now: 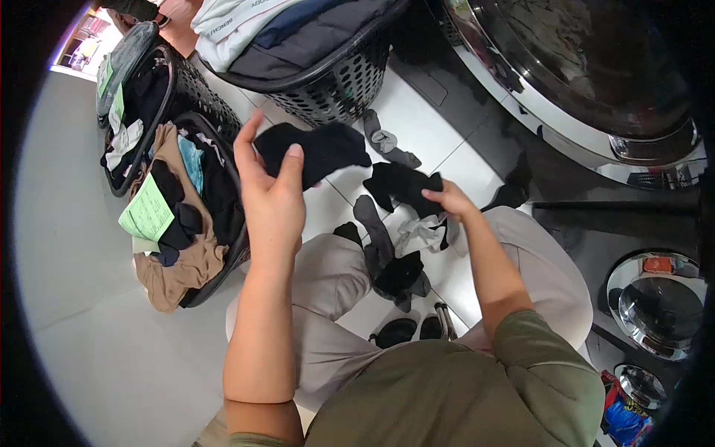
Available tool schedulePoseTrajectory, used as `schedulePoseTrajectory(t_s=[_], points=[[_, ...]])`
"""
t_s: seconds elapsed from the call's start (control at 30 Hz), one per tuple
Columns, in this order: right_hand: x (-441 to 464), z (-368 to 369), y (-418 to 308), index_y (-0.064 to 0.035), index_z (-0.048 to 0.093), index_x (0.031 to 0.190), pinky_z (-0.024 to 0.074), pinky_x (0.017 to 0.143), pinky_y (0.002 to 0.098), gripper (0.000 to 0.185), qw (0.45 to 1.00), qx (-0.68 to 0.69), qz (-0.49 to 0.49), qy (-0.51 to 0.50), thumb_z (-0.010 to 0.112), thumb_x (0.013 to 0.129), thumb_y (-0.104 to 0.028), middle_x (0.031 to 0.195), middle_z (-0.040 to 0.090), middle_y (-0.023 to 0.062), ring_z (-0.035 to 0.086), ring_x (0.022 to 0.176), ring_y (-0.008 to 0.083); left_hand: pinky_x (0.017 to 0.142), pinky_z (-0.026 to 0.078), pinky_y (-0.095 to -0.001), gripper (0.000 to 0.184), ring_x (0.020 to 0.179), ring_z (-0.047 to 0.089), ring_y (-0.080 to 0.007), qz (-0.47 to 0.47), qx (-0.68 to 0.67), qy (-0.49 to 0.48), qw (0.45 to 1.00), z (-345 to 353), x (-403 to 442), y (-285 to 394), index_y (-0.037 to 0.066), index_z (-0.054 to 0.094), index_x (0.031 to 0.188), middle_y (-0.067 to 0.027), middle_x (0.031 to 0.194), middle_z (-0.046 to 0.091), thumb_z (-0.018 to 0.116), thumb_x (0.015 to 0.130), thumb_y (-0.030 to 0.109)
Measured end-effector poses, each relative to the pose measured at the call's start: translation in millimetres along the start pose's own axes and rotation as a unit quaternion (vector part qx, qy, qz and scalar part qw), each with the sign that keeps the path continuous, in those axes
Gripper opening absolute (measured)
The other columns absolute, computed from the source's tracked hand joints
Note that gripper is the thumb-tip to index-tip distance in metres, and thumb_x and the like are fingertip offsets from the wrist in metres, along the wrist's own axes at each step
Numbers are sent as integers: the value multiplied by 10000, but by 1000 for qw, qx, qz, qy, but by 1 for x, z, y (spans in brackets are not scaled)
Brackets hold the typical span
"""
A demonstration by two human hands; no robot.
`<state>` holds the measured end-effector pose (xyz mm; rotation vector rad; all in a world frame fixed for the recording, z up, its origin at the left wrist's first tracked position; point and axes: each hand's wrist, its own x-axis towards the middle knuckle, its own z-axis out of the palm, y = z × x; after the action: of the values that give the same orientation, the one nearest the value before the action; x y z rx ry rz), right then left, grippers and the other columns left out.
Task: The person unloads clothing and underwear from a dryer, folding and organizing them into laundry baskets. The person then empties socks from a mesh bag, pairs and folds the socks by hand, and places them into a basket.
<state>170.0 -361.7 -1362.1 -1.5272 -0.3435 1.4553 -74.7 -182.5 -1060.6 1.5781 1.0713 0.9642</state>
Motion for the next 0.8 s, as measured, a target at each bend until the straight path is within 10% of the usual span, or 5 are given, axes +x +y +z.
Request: schedulePoseTrajectory(t_s=[0.03,0.33,0.6,0.7,0.8], points=[[-27,1,-31,37,590,1153,526,781,346,369,995,99,3,-26,727,852,-126,1000,674,79,645,862,189,812,504,-267,598,878,607,-157,111,15,-9,994,5,1,-2,86,355,1444,-126,1260,504,541,893,-57],[-93,-22,-88,-5,620,1095,481,601,278,393,996,72,-61,-6,626,948,-370,956,672,35,594,766,109,551,381,-196,405,602,414,-22,24,75,-135,988,7,-12,7,135,619,1292,59,730,520,464,953,-22],[-139,10,-156,-32,639,1019,401,483,227,262,926,102,-192,-308,537,1002,-273,575,584,44,533,492,127,867,449,-270,336,925,590,-190,64,141,-209,966,12,-16,-2,39,701,1092,-76,974,605,463,873,-52],[-138,27,-159,-12,651,1004,443,552,255,254,969,-151,-124,-153,575,981,-253,669,606,50,561,584,113,904,436,-263,316,957,589,-177,31,120,-207,970,11,-16,-4,29,682,1096,-76,1018,609,464,880,-47],[-87,14,-94,-16,660,1026,508,670,315,279,886,-441,-117,81,691,892,-258,781,650,56,606,712,149,910,429,-266,312,965,566,-151,90,87,-143,982,6,-11,-13,33,629,1163,-57,1068,609,464,908,-38]])
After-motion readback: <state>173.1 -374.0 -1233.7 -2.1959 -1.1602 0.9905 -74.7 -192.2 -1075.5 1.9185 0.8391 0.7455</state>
